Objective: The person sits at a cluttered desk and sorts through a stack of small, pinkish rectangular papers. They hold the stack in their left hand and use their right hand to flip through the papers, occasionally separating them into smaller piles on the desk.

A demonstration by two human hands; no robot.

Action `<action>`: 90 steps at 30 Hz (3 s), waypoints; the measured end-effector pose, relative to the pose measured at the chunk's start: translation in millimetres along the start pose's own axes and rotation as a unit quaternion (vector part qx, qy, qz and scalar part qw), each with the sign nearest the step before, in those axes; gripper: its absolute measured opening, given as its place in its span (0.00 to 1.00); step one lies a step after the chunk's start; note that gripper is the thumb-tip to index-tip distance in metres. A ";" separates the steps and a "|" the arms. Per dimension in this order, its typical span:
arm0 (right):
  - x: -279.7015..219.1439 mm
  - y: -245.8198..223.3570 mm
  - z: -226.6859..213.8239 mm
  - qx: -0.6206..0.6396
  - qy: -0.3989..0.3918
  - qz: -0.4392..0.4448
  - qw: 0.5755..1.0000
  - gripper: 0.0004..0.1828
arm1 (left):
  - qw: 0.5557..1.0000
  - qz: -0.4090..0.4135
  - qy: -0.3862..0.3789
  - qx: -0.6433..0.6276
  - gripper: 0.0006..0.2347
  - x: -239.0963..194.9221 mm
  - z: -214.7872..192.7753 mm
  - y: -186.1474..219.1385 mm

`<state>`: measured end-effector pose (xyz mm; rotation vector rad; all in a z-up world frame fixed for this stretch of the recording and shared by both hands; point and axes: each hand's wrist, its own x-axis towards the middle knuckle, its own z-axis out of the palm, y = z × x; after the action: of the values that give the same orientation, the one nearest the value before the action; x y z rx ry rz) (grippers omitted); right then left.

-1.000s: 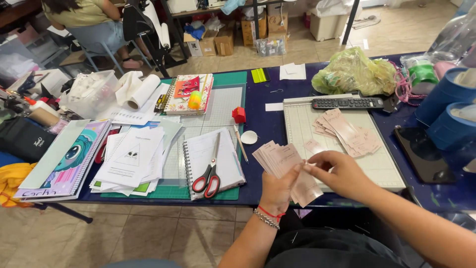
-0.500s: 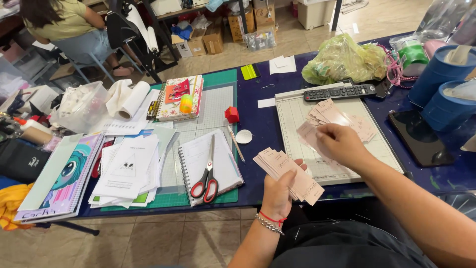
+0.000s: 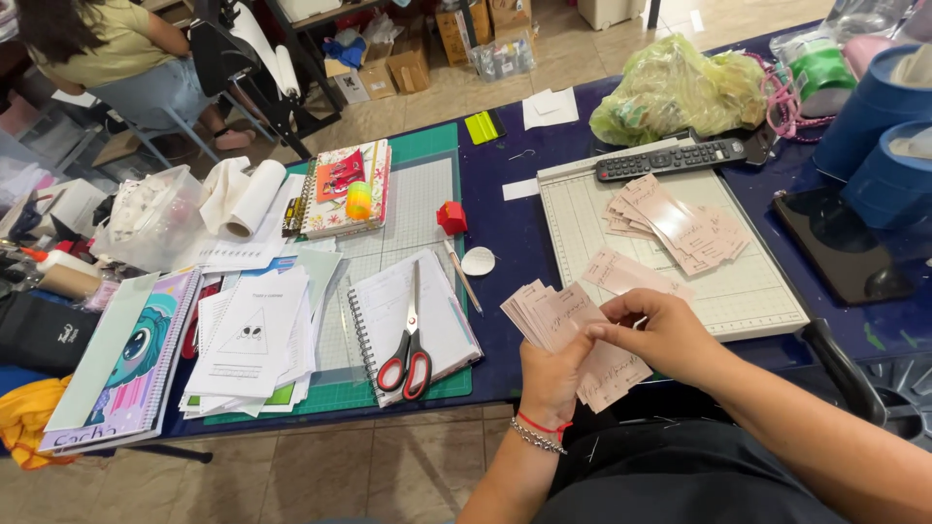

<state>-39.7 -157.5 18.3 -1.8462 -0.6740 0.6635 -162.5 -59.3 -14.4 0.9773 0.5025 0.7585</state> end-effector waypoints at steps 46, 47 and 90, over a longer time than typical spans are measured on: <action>16.4 4.1 5.9 -0.050 0.022 -0.128 0.990 0.10 | 0.999 -0.019 0.041 0.030 0.17 7.5 -1.4 3.9; 18.0 4.6 7.2 -0.018 0.020 -0.115 0.993 0.09 | 0.998 -0.018 0.042 0.035 0.18 5.6 2.5 10.0; 30.6 -17.7 8.2 -0.017 0.082 -0.078 0.993 0.10 | 0.990 -0.032 0.031 -0.137 0.13 6.2 -14.6 -13.0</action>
<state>-26.9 -124.9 27.9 -1.8354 -0.7144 0.3957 -164.0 -51.0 -33.1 0.6813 0.4660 0.7791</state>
